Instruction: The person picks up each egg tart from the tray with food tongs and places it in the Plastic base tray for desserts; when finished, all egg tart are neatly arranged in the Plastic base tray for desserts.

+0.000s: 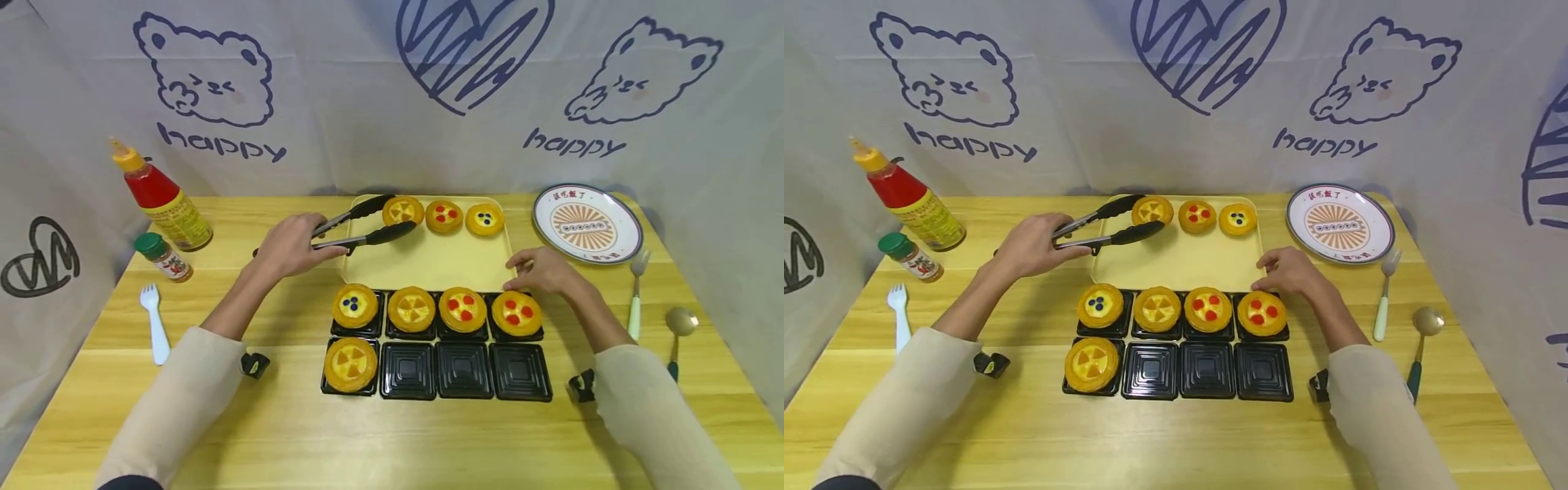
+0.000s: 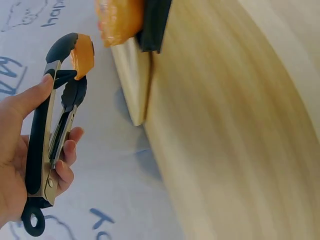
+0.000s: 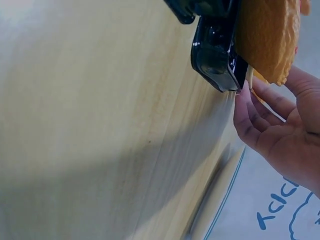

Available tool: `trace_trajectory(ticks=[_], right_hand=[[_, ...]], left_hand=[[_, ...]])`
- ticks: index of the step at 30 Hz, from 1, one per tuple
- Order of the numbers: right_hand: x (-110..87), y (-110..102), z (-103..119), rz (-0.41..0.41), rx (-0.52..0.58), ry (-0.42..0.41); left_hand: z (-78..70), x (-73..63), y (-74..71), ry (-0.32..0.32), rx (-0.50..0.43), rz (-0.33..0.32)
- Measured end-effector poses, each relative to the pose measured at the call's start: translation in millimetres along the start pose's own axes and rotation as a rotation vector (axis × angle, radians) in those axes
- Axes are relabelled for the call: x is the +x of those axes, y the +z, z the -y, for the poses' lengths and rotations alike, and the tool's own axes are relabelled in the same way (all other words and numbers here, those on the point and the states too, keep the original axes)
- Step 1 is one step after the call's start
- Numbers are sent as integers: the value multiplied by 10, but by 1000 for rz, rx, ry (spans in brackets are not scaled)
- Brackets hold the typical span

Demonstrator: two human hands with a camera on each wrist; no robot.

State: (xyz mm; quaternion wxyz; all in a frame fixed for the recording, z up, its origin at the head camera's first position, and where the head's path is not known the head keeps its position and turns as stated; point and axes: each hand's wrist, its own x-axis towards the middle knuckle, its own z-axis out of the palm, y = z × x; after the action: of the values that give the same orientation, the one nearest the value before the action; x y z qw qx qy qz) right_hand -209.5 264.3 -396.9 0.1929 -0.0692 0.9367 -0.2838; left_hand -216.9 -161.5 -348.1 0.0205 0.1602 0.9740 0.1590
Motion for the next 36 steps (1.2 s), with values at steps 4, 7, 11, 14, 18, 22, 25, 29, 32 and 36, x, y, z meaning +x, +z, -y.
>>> trace_trajectory(ticks=[4,7,11,14,18,22,25,29,32,36], right_hand=[[-11,11,-24,-2,-1,6],[-1,52,-32,11,11,12],[17,94,-27,26,13,5],[16,76,-29,21,2,9],[13,14,-38,10,-9,16],[10,-31,-30,3,-13,11],[0,-44,-22,-2,-10,5],[-6,-35,-23,-2,-5,8],[5,-17,-27,-2,-13,12],[19,3,-35,-6,-20,5]], left_hand=[[-38,-208,-86,49,19,-15],[-34,-427,-108,83,20,-21],[-22,-741,-129,127,8,2],[-48,-937,-164,162,-2,31],[-128,-1139,-220,209,-21,57],[-232,-1282,-236,258,-46,108],[-298,-1348,-207,308,-46,150],[-339,-1387,-153,342,-15,181],[-346,-1400,-133,314,8,206],[-342,-1398,-104,297,27,231]])
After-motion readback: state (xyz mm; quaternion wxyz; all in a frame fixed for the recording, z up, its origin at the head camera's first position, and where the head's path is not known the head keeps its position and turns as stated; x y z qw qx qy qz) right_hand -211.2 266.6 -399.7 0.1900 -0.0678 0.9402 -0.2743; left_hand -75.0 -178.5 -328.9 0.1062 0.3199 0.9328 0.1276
